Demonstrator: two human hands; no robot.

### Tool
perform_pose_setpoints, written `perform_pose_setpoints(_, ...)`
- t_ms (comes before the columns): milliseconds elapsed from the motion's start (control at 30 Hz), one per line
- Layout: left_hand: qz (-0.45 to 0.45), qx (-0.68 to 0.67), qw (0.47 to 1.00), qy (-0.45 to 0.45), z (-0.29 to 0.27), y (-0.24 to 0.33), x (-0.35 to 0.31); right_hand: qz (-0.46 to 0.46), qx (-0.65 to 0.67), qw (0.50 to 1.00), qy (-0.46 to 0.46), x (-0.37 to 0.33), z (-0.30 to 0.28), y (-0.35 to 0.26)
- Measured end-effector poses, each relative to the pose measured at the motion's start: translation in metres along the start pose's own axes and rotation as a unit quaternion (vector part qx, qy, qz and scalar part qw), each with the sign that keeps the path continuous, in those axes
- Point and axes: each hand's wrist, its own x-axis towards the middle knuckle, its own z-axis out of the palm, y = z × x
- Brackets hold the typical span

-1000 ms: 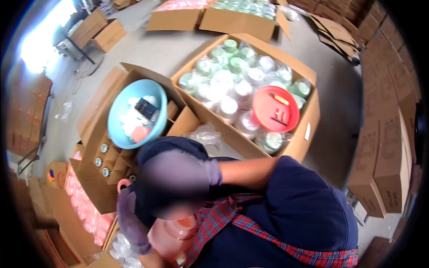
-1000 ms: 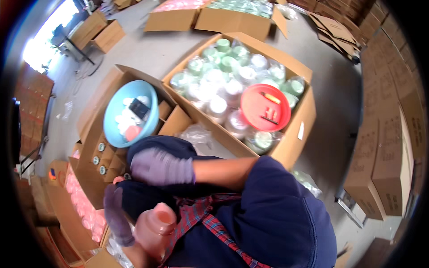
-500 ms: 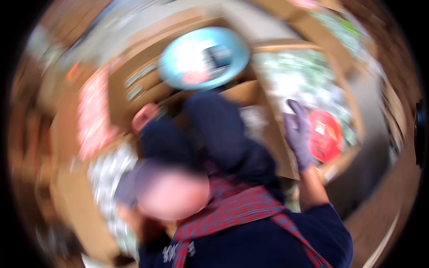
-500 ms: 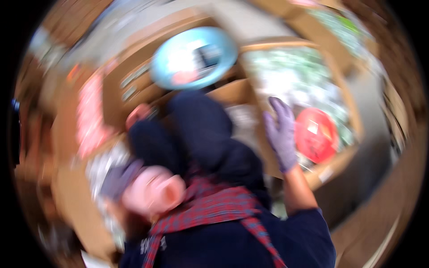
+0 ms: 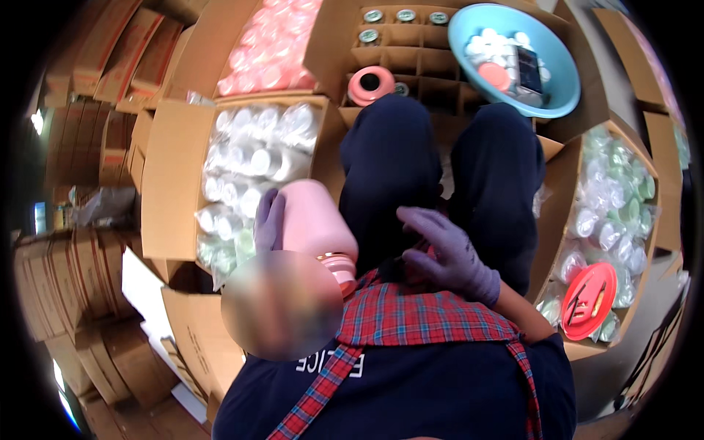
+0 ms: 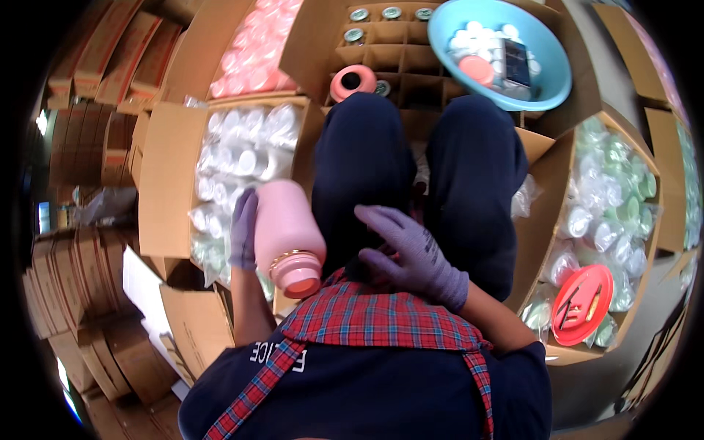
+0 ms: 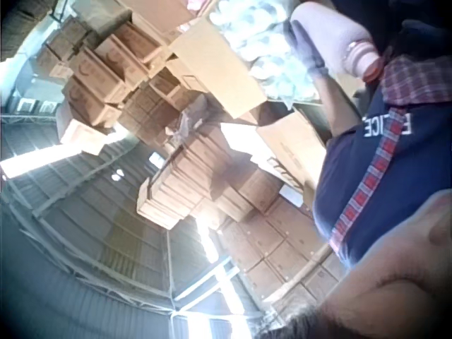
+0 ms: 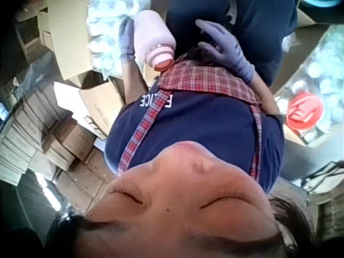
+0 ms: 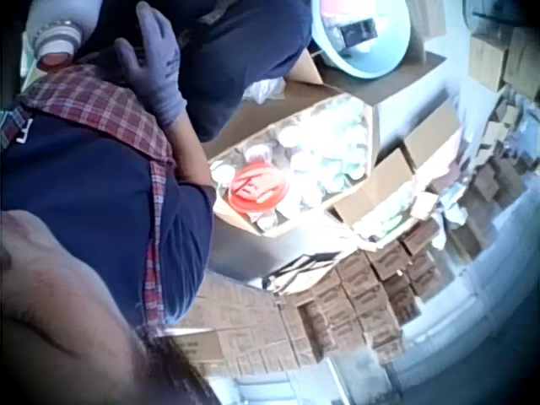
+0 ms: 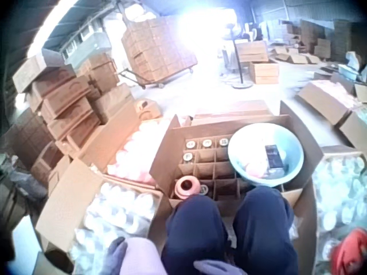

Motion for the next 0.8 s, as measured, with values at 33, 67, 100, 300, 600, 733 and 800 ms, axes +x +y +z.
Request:
perform_pose_setpoints(33,0.01,-0.045,0.999,0.021,0.009,-0.002,0.002,0.02,0.018,0.999,-0.018,0.008,-0.003,-0.007)
perform_pose_setpoints(67,0.003,0.026,1.0,-0.005,0.018,0.033,0.008,0.045,0.034,0.998,-0.029,0.013,-0.008,-0.014)
perform_pose_setpoints(100,-0.047,0.02,0.999,-0.018,0.021,0.025,0.027,0.09,0.069,0.992,-0.062,0.021,-0.011,-0.028)
perform_pose_setpoints(300,-0.073,-0.135,0.966,-0.207,0.017,-0.044,0.104,-0.131,-0.016,0.991,-0.02,0.053,0.032,-0.029)
perform_pose_setpoints(600,0.342,0.283,0.892,-0.085,0.019,0.105,0.098,-0.102,0.043,0.986,0.121,0.065,-0.018,-0.072)
perform_pose_setpoints(733,0.494,0.227,0.836,0.076,0.033,0.106,0.134,-0.178,-0.008,0.976,0.127,0.054,-0.04,-0.07)
perform_pose_setpoints(800,0.484,0.194,0.842,0.139,0.032,0.115,0.156,-0.281,-0.122,0.944,0.125,0.048,-0.049,-0.062)
